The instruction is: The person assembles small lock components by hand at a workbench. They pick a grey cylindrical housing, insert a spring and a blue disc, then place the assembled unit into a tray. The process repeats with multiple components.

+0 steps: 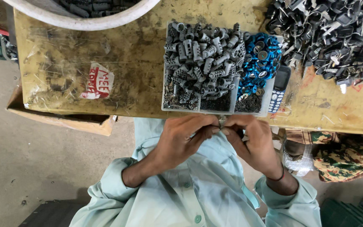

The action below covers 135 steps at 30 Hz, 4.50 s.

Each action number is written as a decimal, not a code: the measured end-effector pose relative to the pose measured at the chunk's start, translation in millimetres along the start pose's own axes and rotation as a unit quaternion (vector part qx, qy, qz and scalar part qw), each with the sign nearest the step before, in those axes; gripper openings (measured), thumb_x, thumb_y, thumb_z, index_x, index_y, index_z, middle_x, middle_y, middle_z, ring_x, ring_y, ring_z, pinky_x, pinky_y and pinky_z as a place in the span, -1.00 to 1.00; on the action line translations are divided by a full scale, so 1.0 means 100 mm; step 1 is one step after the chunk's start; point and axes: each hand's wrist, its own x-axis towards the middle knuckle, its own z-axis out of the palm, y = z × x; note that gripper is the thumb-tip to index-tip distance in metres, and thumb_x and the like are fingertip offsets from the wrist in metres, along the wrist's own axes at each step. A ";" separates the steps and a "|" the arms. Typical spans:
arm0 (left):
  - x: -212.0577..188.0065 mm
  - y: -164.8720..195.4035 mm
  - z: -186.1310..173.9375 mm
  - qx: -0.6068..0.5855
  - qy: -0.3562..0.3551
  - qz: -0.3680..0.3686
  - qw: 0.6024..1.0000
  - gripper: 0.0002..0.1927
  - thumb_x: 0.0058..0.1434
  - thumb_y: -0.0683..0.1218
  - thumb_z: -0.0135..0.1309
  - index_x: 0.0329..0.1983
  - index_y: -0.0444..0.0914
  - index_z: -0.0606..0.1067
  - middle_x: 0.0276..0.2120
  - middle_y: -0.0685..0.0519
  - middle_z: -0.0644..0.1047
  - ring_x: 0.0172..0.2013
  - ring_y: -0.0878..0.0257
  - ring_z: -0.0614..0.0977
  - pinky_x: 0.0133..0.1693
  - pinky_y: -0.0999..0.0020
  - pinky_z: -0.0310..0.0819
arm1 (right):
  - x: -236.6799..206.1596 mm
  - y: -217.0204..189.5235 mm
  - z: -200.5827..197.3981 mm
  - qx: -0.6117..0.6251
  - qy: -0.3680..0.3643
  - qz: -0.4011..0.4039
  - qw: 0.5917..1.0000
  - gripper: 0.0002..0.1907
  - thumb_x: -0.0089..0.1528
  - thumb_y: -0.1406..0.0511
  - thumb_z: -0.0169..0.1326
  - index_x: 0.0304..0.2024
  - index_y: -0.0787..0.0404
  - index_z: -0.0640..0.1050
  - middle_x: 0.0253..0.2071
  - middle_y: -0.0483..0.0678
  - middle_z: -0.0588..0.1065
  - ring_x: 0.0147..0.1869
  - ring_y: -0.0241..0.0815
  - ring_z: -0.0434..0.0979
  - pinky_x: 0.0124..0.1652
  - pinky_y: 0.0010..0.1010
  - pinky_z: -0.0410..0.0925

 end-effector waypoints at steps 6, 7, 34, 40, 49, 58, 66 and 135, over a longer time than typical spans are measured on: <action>0.01 -0.06 -0.01 -0.097 -0.021 -0.081 0.992 -0.88 0.27 -0.27 0.24 -0.13 -0.33 0.60 -0.31 0.05 0.65 -0.38 0.46 0.62 -0.32 0.53 0.56 | 0.17 0.01 -0.20 0.162 -0.130 0.272 0.940 -0.83 0.31 0.39 0.08 -0.05 0.22 0.45 -0.45 0.00 0.47 -0.46 -0.06 0.48 -0.48 -0.31 0.32; 0.01 -0.08 -0.01 -0.104 -0.017 -0.086 0.991 -0.88 0.26 -0.27 0.24 -0.14 -0.33 0.60 -0.30 0.06 0.65 -0.37 0.47 0.62 -0.32 0.55 0.57 | 0.20 0.01 -0.27 0.002 -0.122 0.236 0.964 -0.86 0.32 0.34 0.09 -0.09 0.20 0.47 -0.41 0.00 0.50 -0.42 0.00 0.51 -0.44 -0.24 0.33; 0.06 -0.14 0.17 -0.090 -0.029 -0.110 0.989 -0.88 0.28 -0.23 0.21 -0.14 -0.33 0.57 -0.27 0.06 0.64 -0.33 0.41 0.64 -0.32 0.50 0.58 | 0.07 0.21 -0.34 0.118 0.088 0.259 0.955 -0.93 0.28 0.47 0.18 -0.18 0.27 0.60 -0.22 -0.09 0.56 -0.30 -0.38 0.54 -0.41 -0.54 0.36; 0.04 -0.25 0.30 -0.380 0.021 -0.168 0.909 -0.87 0.44 -0.24 0.04 -0.01 -0.40 0.47 -0.19 0.02 0.59 -0.25 0.34 0.64 -0.22 0.40 0.65 | -0.11 0.01 0.16 0.107 0.118 0.147 0.976 -0.85 0.21 0.50 0.26 -0.20 0.35 0.56 -0.22 -0.03 0.51 -0.35 -0.38 0.45 -0.40 -0.60 0.28; -0.02 -0.25 0.20 -0.370 -0.030 -0.149 0.917 -0.85 0.44 -0.24 0.06 0.02 -0.41 0.47 -0.17 -0.01 0.60 -0.17 0.26 0.70 -0.21 0.36 0.69 | -0.21 0.08 0.26 0.433 0.120 0.226 0.864 -0.94 0.39 0.42 0.13 -0.15 0.34 0.55 -0.23 -0.08 0.44 -0.36 -0.41 0.43 -0.42 -0.61 0.28; -0.04 -0.23 0.17 -0.352 -0.005 -0.141 0.925 -0.87 0.44 -0.26 0.07 0.01 -0.42 0.50 -0.14 0.01 0.59 -0.17 0.30 0.67 -0.16 0.40 0.67 | -0.28 0.10 0.39 0.384 0.144 0.184 0.893 -0.90 0.33 0.45 0.19 -0.19 0.31 0.49 -0.14 -0.06 0.42 -0.37 -0.45 0.38 -0.45 -0.62 0.26; 0.02 -0.19 0.09 -0.321 -0.009 -0.071 0.944 -0.86 0.35 -0.35 0.12 -0.06 -0.37 0.56 -0.05 0.00 0.56 -0.12 0.32 0.66 -0.14 0.44 0.69 | -0.24 0.15 0.34 0.461 0.098 0.187 0.862 -0.83 0.33 0.38 0.22 -0.25 0.30 0.47 -0.18 -0.04 0.40 -0.42 -0.43 0.36 -0.47 -0.62 0.26; -0.07 -0.20 -0.02 -0.462 -0.042 -0.180 0.867 -0.91 0.30 -0.20 0.18 -0.22 -0.32 0.52 -0.32 0.08 0.57 -0.34 0.41 0.59 -0.32 0.45 0.56 | 0.05 0.00 0.16 0.314 -0.006 0.146 0.938 -0.64 0.27 0.57 0.16 0.10 0.21 0.58 0.11 0.07 0.50 0.13 -0.12 0.54 0.05 -0.38 0.43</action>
